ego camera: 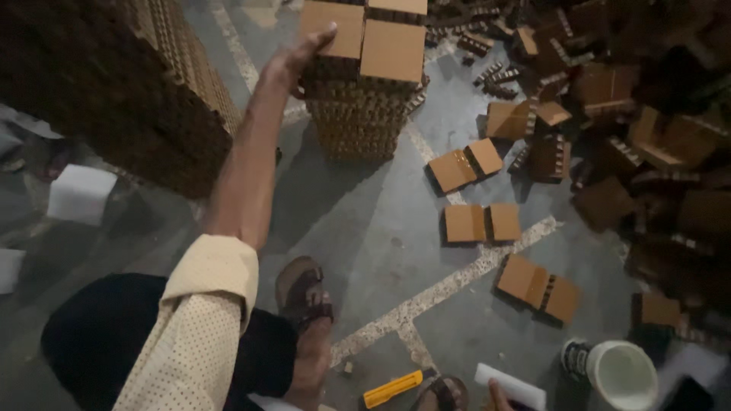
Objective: The person sits on the floor and assembles small cardboard pieces into a larger structure. They use a white cylindrical tool to apply adhesive to the edges of the cardboard pieces and press them together to form a stack.
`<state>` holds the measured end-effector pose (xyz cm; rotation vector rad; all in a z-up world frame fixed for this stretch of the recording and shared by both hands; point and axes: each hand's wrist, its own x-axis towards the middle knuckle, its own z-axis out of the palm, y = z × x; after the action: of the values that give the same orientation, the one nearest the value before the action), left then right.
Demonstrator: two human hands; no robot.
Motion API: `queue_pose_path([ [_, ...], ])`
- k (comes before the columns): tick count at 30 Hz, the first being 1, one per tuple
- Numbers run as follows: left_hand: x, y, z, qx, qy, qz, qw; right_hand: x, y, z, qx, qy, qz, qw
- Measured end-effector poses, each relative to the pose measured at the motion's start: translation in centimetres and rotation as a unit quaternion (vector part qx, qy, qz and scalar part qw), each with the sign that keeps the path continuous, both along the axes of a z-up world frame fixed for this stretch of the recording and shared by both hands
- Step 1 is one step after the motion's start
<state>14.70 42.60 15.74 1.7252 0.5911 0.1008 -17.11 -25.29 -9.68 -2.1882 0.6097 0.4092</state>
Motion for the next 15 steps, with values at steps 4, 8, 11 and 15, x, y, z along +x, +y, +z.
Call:
queue_pose_path([
  [4,0.7,1.3,0.2,0.006,0.041,-0.025,0.999,0.6,-0.6,0.2,0.008,-0.001,0.010,1.000],
  [8,-0.1,2.9,-0.6,-0.064,0.010,0.015,0.998,0.6,-1.5,0.5,0.027,-0.014,0.028,0.999],
  [11,-1.6,3.6,-1.4,-0.094,-0.148,0.013,0.984,0.2,-2.4,0.6,0.044,-0.042,0.056,0.997],
  [15,-9.4,1.2,-2.3,-0.248,-0.281,-0.025,0.927,2.2,-2.1,-0.3,0.127,0.106,-0.078,0.983],
])
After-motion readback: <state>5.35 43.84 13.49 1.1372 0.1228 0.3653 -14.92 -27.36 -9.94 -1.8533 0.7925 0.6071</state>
